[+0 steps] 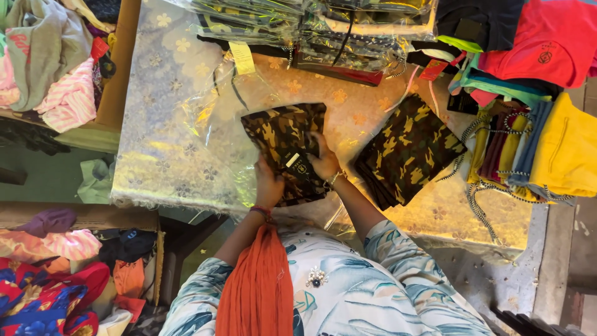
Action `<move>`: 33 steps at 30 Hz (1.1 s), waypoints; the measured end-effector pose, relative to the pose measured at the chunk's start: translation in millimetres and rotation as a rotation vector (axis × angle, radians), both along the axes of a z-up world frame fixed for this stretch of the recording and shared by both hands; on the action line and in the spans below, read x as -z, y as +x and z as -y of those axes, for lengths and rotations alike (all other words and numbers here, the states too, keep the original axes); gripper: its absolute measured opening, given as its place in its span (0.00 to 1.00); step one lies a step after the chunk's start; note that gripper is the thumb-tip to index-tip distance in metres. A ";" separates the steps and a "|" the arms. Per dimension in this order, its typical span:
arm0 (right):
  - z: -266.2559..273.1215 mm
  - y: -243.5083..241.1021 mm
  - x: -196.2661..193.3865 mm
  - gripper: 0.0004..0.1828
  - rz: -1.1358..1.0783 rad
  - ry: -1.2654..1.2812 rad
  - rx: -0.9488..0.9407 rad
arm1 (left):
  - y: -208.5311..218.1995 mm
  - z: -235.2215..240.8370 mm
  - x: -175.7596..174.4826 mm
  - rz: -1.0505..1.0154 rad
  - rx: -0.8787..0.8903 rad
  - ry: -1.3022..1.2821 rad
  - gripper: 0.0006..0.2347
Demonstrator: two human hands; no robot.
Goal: The person folds a camouflage-patterned garment and places it into a clear plastic bag on a table. They smooth the garment inside the bag and seal it, then place the packaged item on a stack of similar items. The person repeats this process with another garment.
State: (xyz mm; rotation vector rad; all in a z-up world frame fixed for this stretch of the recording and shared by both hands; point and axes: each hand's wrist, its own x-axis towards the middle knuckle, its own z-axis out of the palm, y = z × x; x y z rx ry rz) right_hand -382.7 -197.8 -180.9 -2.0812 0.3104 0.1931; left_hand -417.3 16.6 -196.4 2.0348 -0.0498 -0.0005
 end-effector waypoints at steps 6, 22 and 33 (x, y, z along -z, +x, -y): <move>-15.4 8.2 -59.6 0.51 0.024 -0.170 -0.247 | -6.2 3.3 -2.4 -0.052 0.526 -0.131 0.30; 73.4 -42.9 -49.6 0.24 0.212 0.696 0.178 | 10.0 -37.0 -28.0 0.077 0.186 0.170 0.04; 78.7 -64.9 -75.6 0.26 0.305 0.702 0.202 | 36.1 -22.9 -41.0 -0.046 0.010 -0.052 0.01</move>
